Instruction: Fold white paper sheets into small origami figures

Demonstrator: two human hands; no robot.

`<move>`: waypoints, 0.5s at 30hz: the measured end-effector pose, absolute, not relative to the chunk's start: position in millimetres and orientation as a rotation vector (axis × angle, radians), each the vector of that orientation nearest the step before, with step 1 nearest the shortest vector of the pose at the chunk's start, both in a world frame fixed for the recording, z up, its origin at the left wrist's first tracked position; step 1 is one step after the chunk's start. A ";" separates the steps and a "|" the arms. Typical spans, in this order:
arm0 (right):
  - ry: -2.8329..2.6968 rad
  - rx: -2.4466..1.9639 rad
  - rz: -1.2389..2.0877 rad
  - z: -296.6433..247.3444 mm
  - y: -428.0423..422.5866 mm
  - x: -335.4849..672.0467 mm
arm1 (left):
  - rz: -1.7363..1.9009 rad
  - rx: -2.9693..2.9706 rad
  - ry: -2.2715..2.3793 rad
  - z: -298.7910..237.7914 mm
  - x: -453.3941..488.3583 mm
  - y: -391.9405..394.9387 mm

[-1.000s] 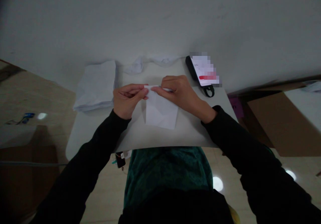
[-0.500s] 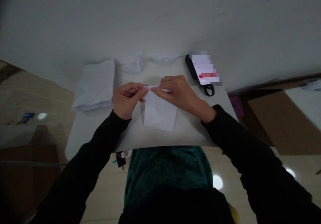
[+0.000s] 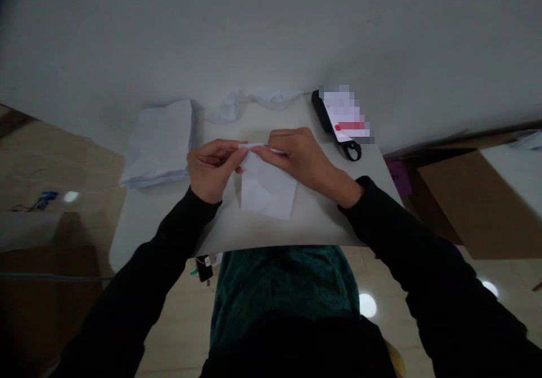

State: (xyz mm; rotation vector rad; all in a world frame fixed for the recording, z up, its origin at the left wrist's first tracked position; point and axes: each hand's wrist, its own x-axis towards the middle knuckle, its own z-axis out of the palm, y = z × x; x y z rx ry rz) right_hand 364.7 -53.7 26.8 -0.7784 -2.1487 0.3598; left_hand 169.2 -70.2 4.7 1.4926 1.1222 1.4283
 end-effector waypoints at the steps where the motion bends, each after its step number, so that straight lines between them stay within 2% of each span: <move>1: -2.147 -0.784 0.343 25.9 -53.9 364.5 | 1.433 1.486 1.119 4.3 169.2 -69.7; 15: -2.140 -0.674 0.254 21.3 -54.1 364.3 | 1.441 1.445 1.063 5.4 167.7 -63.8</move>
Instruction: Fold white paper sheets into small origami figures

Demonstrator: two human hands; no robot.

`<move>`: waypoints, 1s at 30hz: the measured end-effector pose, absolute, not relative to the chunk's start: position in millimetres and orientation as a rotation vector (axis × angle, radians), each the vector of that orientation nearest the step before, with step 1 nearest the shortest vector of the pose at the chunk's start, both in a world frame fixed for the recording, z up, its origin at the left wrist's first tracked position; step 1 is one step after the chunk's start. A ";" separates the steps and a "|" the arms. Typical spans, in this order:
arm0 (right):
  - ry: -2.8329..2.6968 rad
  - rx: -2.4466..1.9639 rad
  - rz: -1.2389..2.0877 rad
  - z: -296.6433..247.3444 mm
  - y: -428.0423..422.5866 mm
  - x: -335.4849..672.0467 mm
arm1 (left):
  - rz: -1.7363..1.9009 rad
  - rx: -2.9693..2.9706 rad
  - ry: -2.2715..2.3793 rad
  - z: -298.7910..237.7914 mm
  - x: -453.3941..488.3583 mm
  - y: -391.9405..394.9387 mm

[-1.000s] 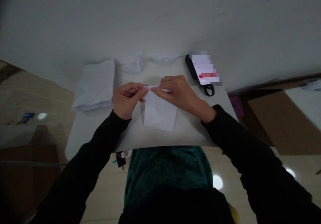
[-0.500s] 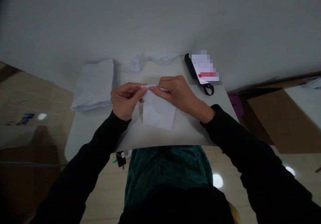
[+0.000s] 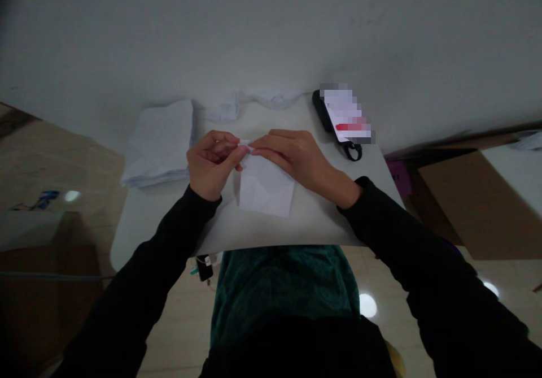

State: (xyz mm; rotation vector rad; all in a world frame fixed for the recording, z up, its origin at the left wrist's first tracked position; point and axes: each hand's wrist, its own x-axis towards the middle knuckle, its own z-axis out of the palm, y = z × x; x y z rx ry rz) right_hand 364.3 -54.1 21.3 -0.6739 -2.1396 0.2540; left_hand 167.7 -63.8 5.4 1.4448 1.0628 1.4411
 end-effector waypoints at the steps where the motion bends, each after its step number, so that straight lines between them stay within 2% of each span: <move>1: -2.129 -0.661 0.248 20.9 -54.0 364.4 | 1.445 1.449 1.057 5.3 167.3 -63.8; 16: -2.120 -0.686 0.303 24.5 -55.6 365.5 | 1.686 2.020 1.148 1.0 159.4 -69.8; 24: -2.130 -0.703 0.361 24.1 -55.2 366.3 | 1.690 2.077 1.182 5.0 158.7 -69.4; 30: -2.121 -0.723 0.384 25.6 -56.1 365.3 | 1.614 1.801 1.059 6.6 160.5 -66.3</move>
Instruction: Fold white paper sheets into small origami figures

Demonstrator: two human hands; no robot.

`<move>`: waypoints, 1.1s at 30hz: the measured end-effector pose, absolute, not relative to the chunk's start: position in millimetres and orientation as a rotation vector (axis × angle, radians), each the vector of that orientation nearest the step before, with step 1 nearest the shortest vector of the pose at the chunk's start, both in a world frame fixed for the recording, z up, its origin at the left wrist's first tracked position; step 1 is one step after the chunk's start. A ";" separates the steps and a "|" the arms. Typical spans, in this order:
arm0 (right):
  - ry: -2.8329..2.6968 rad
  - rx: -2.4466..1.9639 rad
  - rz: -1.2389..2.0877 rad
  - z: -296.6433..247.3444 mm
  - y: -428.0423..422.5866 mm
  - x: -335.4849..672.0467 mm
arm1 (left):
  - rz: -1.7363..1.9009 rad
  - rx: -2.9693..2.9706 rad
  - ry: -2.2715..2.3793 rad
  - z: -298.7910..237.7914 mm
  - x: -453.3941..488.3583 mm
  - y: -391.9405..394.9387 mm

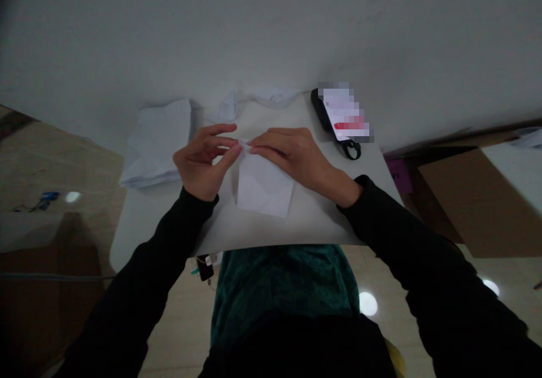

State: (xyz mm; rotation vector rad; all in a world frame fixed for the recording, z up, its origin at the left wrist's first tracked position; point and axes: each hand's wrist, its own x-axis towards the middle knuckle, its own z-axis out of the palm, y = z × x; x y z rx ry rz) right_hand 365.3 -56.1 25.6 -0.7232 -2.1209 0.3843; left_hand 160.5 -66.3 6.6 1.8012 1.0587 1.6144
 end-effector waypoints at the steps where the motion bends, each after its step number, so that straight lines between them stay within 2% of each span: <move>1: -2.121 -0.728 0.389 25.9 -56.4 365.1 | 1.589 1.741 1.056 6.6 161.2 -65.6; 9: -2.117 -0.793 0.430 26.0 -58.5 364.6 | 1.506 1.445 1.093 3.9 163.8 -62.5; 33: -2.017 -0.835 0.371 26.4 -62.4 362.2 | 1.523 1.330 1.079 -8.4 166.4 -56.6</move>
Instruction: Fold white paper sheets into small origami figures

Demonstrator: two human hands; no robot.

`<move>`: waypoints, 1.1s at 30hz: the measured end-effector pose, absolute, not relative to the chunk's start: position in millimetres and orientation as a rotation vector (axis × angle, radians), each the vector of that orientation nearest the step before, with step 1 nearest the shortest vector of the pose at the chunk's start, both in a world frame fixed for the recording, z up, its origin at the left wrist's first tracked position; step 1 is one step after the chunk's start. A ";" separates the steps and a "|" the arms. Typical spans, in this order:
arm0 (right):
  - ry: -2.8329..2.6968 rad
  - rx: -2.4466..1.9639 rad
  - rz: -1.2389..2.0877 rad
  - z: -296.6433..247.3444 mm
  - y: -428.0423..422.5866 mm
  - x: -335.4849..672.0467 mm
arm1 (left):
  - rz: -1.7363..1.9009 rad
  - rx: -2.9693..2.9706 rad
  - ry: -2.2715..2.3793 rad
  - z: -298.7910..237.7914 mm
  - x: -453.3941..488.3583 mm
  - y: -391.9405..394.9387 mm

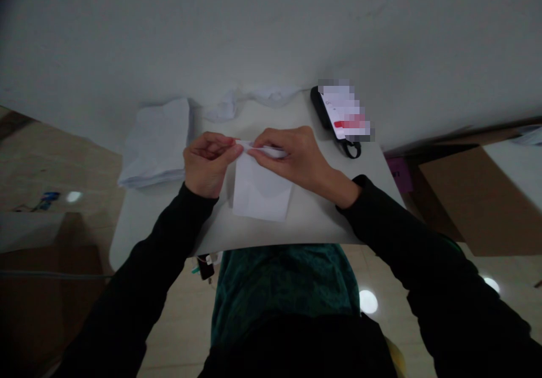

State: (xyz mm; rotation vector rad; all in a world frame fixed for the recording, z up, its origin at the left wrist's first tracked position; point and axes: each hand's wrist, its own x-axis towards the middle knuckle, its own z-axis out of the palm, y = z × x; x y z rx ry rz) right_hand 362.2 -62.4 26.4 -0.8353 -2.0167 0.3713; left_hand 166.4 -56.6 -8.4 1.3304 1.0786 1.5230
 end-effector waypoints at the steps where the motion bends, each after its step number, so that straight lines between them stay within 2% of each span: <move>1: -2.023 -0.832 0.372 26.8 -62.3 362.2 | 1.520 1.326 1.069 -9.4 166.5 -56.3; 23: -1.918 -0.878 0.487 27.9 -64.3 358.4 | 1.511 1.265 1.042 -10.0 169.7 -59.7; 33: -1.874 -0.890 0.768 24.9 -57.8 361.0 | 1.492 1.235 1.061 -12.4 169.9 -57.2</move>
